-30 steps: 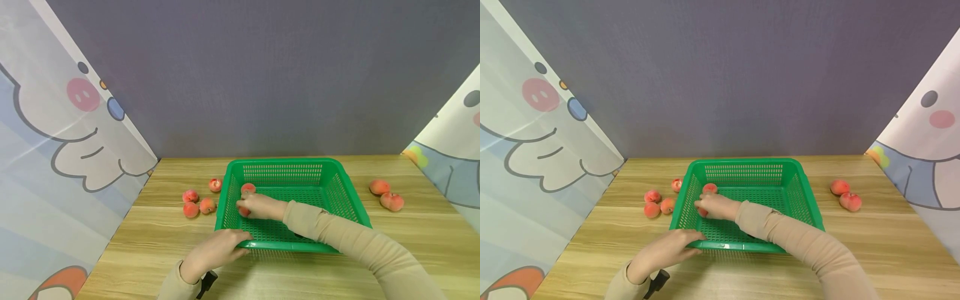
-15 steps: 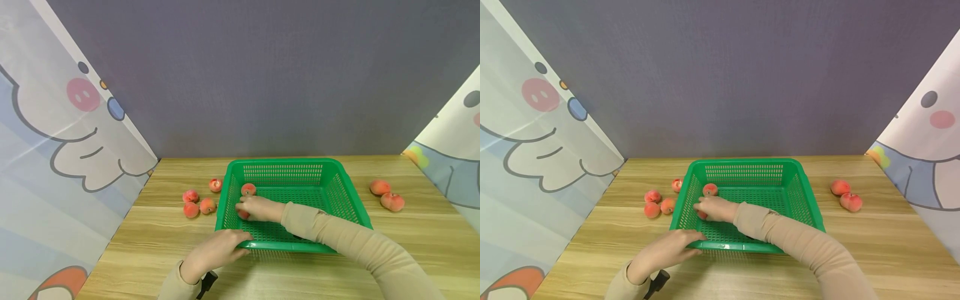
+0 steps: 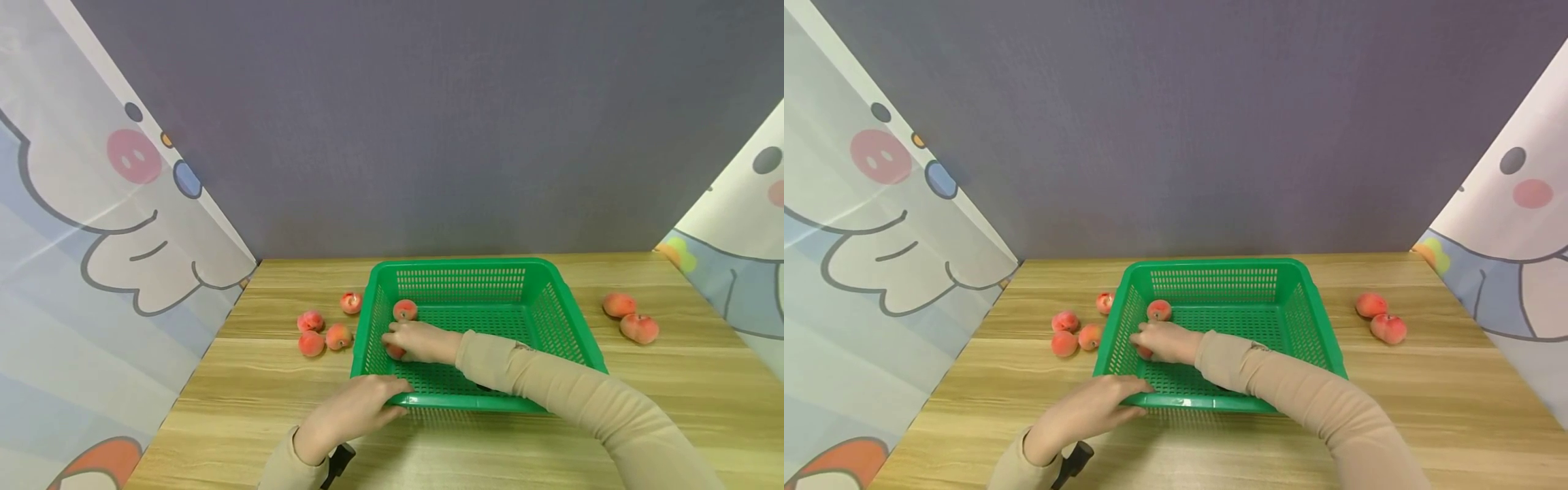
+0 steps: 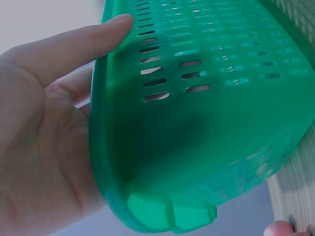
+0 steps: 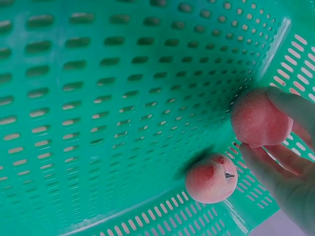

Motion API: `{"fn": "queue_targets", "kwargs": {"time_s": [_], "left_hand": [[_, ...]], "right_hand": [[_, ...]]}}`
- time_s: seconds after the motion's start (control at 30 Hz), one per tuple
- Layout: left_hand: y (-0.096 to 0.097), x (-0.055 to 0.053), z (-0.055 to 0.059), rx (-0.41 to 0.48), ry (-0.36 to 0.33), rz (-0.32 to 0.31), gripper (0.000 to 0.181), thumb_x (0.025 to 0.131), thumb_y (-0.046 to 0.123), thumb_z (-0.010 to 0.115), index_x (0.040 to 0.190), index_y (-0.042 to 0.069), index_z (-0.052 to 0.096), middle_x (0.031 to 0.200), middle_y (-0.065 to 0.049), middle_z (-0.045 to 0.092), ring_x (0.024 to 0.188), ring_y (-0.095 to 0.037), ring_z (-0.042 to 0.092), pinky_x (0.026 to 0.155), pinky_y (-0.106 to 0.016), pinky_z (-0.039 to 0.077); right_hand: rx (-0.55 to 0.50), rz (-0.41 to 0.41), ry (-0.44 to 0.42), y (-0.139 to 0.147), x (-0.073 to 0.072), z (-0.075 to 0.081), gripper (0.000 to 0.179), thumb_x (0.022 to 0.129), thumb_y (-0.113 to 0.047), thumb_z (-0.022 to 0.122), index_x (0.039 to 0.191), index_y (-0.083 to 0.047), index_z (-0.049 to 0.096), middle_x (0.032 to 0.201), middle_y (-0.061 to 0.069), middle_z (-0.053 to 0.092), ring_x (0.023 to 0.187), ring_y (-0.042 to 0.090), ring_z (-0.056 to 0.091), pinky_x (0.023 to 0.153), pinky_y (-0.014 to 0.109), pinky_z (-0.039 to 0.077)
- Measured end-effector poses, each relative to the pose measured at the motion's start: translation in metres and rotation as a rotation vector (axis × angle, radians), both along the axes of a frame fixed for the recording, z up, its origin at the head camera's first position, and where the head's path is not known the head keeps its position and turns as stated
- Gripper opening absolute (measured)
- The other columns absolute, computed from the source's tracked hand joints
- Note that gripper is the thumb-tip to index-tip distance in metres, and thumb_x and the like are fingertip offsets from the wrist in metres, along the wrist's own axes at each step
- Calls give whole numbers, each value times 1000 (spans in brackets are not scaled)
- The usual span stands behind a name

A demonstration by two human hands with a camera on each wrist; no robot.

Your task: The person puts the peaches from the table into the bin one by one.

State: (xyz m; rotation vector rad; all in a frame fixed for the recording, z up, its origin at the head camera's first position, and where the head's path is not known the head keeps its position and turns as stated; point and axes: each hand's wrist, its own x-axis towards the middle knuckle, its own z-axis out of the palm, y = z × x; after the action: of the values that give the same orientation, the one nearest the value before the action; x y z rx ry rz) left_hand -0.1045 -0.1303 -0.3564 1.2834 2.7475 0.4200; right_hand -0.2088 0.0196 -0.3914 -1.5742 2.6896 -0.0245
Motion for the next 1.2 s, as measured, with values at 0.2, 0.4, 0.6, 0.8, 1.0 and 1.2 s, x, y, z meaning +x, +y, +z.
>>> {"fn": "queue_targets", "kwargs": {"time_s": [0.2,0.4,0.6,0.8,1.0,1.2], "left_hand": [[0,0,-1,6,2,-3,19,80,18,65,98,12,62,87,7,61,75,2,53,65,-14,44],[0,-1,0,2,-1,-4,20,80,18,65,99,12,62,87,7,61,75,2,53,65,-14,44],[0,0,1,-5,-7,-5,21,80,18,65,100,11,62,87,6,61,74,2,53,65,-13,44],[0,0,1,2,-7,-8,21,80,18,65,99,11,62,86,6,61,73,2,52,64,-13,44],[0,0,2,9,-8,-11,20,80,18,65,98,11,62,85,7,60,71,3,51,62,-12,43],[-1,0,0,17,1,-13,20,80,18,66,98,11,62,83,7,60,70,3,50,61,-11,42]], "right_hand": [[4,-12,-9,-1,-1,1,37,77,-18,68,112,-13,56,109,3,56,100,16,53,78,20,46],[-8,-34,-33,-1,-2,1,39,77,-18,69,113,-14,56,114,7,54,107,22,51,82,25,46],[-18,-46,-50,1,-1,4,41,75,-18,70,113,-14,55,115,7,53,108,22,50,81,25,46],[-28,-59,-64,3,0,7,42,75,-20,70,114,-14,55,116,7,53,106,22,51,78,24,47],[-53,-69,-95,5,2,12,41,75,-20,70,113,-14,55,118,8,52,108,23,50,80,26,47],[-102,-24,-45,9,3,16,38,77,-25,69,111,-11,57,113,6,54,102,20,53,79,25,47]]}}
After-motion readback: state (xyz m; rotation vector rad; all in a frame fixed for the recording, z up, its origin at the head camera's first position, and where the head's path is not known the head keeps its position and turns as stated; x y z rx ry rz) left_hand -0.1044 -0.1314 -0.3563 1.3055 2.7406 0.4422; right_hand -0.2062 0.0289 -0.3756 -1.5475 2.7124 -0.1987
